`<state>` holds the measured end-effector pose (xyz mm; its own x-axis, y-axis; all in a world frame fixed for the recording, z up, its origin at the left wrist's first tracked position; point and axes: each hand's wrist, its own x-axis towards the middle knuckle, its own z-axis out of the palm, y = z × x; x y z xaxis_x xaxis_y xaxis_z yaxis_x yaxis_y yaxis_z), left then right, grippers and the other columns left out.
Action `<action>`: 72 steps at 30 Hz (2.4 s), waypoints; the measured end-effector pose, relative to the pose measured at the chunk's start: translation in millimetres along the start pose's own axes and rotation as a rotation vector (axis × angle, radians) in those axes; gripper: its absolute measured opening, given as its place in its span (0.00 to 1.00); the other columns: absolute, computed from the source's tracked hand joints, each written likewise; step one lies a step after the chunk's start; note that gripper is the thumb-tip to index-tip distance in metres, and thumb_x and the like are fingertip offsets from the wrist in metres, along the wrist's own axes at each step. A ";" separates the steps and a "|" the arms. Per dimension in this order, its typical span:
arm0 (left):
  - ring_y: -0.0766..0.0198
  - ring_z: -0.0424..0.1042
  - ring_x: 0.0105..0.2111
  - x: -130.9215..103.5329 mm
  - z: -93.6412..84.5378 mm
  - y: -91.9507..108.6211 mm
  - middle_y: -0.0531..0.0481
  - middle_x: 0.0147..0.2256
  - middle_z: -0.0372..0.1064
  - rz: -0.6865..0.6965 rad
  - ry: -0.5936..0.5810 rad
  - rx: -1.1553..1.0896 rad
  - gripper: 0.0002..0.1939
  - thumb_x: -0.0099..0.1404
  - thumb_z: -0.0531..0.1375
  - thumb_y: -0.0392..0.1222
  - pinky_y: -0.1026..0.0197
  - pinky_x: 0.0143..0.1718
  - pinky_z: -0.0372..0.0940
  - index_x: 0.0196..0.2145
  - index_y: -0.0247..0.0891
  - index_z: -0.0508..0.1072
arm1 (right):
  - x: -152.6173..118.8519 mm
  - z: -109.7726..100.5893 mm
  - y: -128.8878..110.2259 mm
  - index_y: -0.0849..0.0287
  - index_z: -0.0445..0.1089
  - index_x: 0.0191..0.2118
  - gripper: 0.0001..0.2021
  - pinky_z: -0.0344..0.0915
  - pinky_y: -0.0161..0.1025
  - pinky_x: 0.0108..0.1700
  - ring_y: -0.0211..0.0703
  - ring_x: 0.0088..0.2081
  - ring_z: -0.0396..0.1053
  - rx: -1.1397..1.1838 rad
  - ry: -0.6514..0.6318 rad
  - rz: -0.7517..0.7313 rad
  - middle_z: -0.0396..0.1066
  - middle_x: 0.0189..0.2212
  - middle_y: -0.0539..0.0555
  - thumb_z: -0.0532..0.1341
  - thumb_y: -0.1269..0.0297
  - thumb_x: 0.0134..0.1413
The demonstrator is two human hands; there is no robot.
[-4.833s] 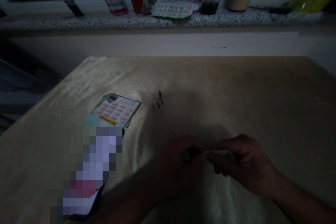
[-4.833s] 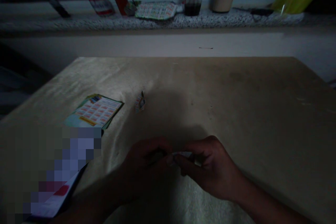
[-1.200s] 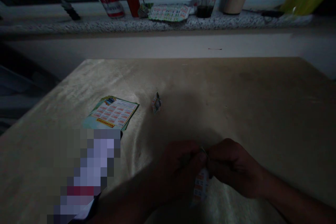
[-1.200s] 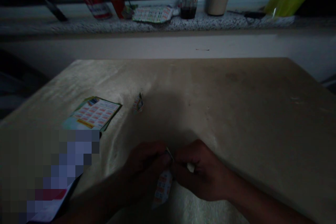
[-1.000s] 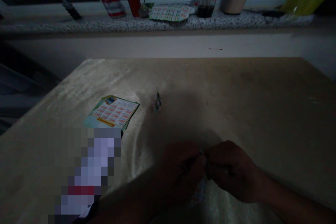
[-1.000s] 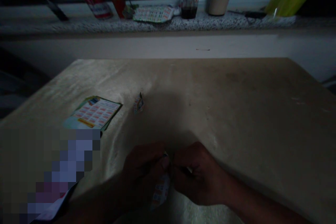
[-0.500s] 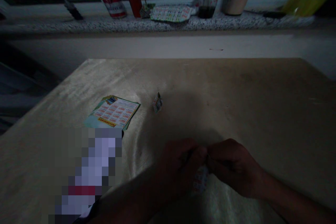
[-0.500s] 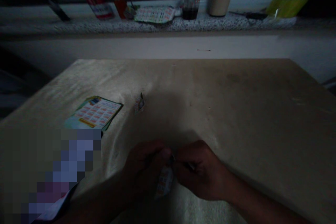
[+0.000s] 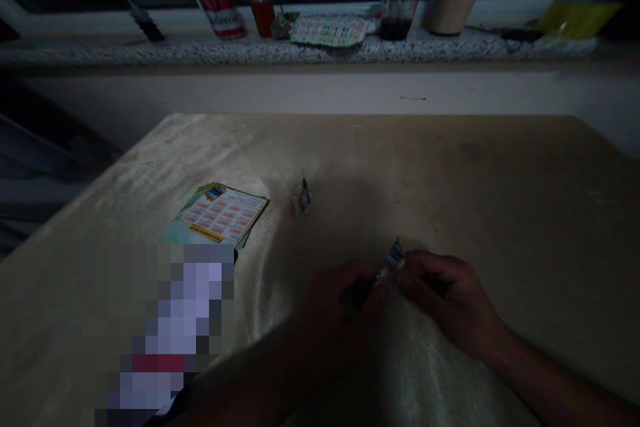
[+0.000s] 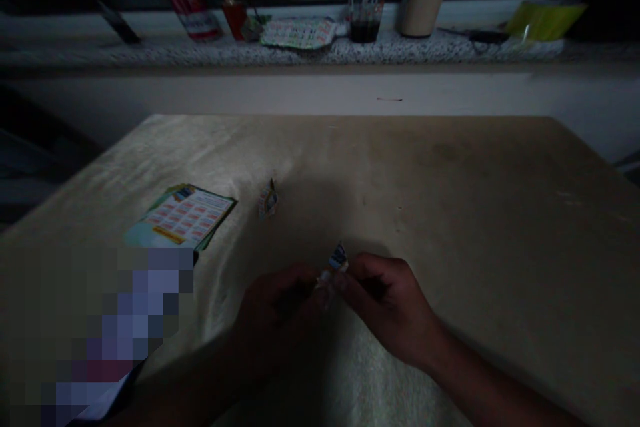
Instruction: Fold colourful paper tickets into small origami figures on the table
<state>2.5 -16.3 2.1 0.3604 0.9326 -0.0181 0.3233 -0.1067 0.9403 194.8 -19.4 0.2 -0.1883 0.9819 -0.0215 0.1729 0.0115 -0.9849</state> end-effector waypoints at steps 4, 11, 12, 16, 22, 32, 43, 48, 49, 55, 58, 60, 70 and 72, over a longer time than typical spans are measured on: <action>0.64 0.69 0.26 0.6 2.8 2.5 0.49 0.27 0.73 0.211 0.048 0.202 0.08 0.67 0.58 0.39 0.62 0.29 0.61 0.36 0.35 0.76 | -2.2 4.3 0.5 0.58 0.70 0.28 0.14 0.56 0.33 0.25 0.35 0.24 0.57 0.025 -0.026 0.067 0.61 0.21 0.46 0.67 0.54 0.58; 0.63 0.72 0.29 1.1 -0.4 7.9 0.50 0.30 0.73 0.193 0.049 0.134 0.06 0.65 0.60 0.40 0.61 0.33 0.65 0.36 0.36 0.75 | -4.9 3.9 1.5 0.58 0.71 0.32 0.13 0.63 0.36 0.31 0.39 0.30 0.67 0.128 -0.044 0.102 0.70 0.28 0.51 0.65 0.53 0.61; 0.63 0.73 0.30 1.4 -1.3 8.1 0.50 0.30 0.74 0.170 0.040 0.101 0.06 0.66 0.60 0.40 0.61 0.33 0.66 0.36 0.37 0.75 | -5.1 3.3 1.1 0.57 0.72 0.34 0.13 0.64 0.36 0.32 0.40 0.32 0.68 0.157 -0.064 0.099 0.71 0.30 0.51 0.64 0.53 0.62; 0.63 0.76 0.31 3.0 -2.6 7.8 0.51 0.32 0.78 0.126 0.043 0.047 0.07 0.68 0.58 0.39 0.62 0.35 0.68 0.37 0.39 0.78 | -5.7 1.2 0.7 0.55 0.74 0.45 0.11 0.66 0.35 0.34 0.38 0.32 0.68 0.220 -0.106 0.095 0.71 0.31 0.50 0.64 0.55 0.63; 0.60 0.77 0.31 2.4 1.7 5.2 0.49 0.32 0.80 0.092 0.114 0.187 0.09 0.68 0.58 0.41 0.59 0.34 0.68 0.39 0.39 0.79 | -7.7 0.9 5.7 0.53 0.70 0.57 0.16 0.70 0.37 0.37 0.41 0.37 0.73 0.114 -0.095 0.064 0.75 0.37 0.52 0.61 0.59 0.66; 0.57 0.75 0.33 7.0 5.5 7.0 0.45 0.35 0.78 0.033 0.068 0.324 0.11 0.64 0.58 0.41 0.58 0.35 0.66 0.44 0.37 0.75 | -1.8 9.6 0.2 0.61 0.72 0.54 0.19 0.70 0.33 0.27 0.37 0.25 0.72 -0.419 0.089 -0.209 0.76 0.28 0.50 0.60 0.74 0.56; 0.64 0.67 0.24 14.5 2.2 12.4 0.51 0.24 0.72 -0.106 -0.024 0.238 0.10 0.63 0.56 0.38 0.62 0.27 0.57 0.32 0.35 0.77 | -3.2 11.7 -5.4 0.54 0.67 0.54 0.20 0.71 0.30 0.26 0.37 0.24 0.74 -0.449 0.153 -0.220 0.72 0.24 0.45 0.61 0.73 0.54; 0.65 0.66 0.23 14.8 1.7 16.2 0.53 0.24 0.71 -0.141 -0.009 0.180 0.08 0.61 0.57 0.38 0.63 0.26 0.57 0.30 0.36 0.76 | -5.0 12.3 -6.1 0.52 0.64 0.50 0.19 0.67 0.29 0.23 0.36 0.23 0.71 -0.392 0.159 -0.164 0.68 0.23 0.43 0.61 0.74 0.53; 0.65 0.66 0.23 14.8 1.3 16.7 0.53 0.23 0.70 -0.152 -0.011 0.162 0.07 0.61 0.57 0.37 0.63 0.26 0.56 0.30 0.36 0.75 | -5.4 12.2 -6.0 0.52 0.64 0.49 0.18 0.66 0.29 0.23 0.36 0.23 0.71 -0.375 0.157 -0.158 0.68 0.23 0.43 0.61 0.74 0.52; 0.62 0.70 0.29 16.4 -4.0 12.9 0.50 0.28 0.73 -0.236 -0.079 -0.134 0.07 0.58 0.60 0.39 0.62 0.30 0.61 0.33 0.35 0.75 | -3.6 13.4 -9.2 0.52 0.63 0.44 0.15 0.64 0.29 0.24 0.34 0.23 0.67 -0.211 0.178 -0.085 0.64 0.23 0.42 0.62 0.74 0.51; 0.57 0.75 0.38 19.1 -7.3 7.0 0.47 0.37 0.77 -0.244 -0.226 -0.516 0.14 0.57 0.63 0.42 0.58 0.41 0.66 0.41 0.36 0.77 | -2.0 14.2 -11.7 0.52 0.59 0.36 0.13 0.61 0.28 0.22 0.32 0.23 0.61 -0.066 0.223 -0.084 0.59 0.24 0.41 0.63 0.74 0.49; 0.56 0.75 0.44 21.5 -8.8 4.3 0.48 0.41 0.78 -0.245 -0.317 -0.684 0.14 0.59 0.62 0.41 0.56 0.50 0.65 0.43 0.38 0.79 | -2.1 13.3 -11.9 0.52 0.56 0.32 0.14 0.60 0.28 0.22 0.32 0.23 0.60 -0.007 0.261 -0.121 0.58 0.24 0.41 0.63 0.75 0.49; 0.52 0.75 0.50 23.2 -11.0 3.6 0.46 0.45 0.79 -0.168 -0.303 -0.917 0.13 0.66 0.55 0.41 0.49 0.57 0.63 0.39 0.39 0.80 | -4.7 -1.1 -15.4 0.55 0.74 0.48 0.14 0.77 0.37 0.37 0.42 0.35 0.78 -0.457 0.168 -0.516 0.80 0.38 0.54 0.67 0.73 0.56; 0.52 0.75 0.50 22.3 -11.2 3.0 0.46 0.45 0.78 -0.185 -0.302 -0.903 0.14 0.68 0.55 0.40 0.49 0.57 0.63 0.40 0.40 0.81 | -3.3 -2.9 -14.1 0.55 0.75 0.48 0.14 0.77 0.37 0.38 0.43 0.38 0.79 -0.492 0.145 -0.578 0.80 0.40 0.54 0.67 0.73 0.57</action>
<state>1.7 8.1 8.3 0.6213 0.7671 -0.1600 -0.3513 0.4552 0.8181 195.9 -22.3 14.6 -0.2573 0.8085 0.5292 0.5018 0.5798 -0.6419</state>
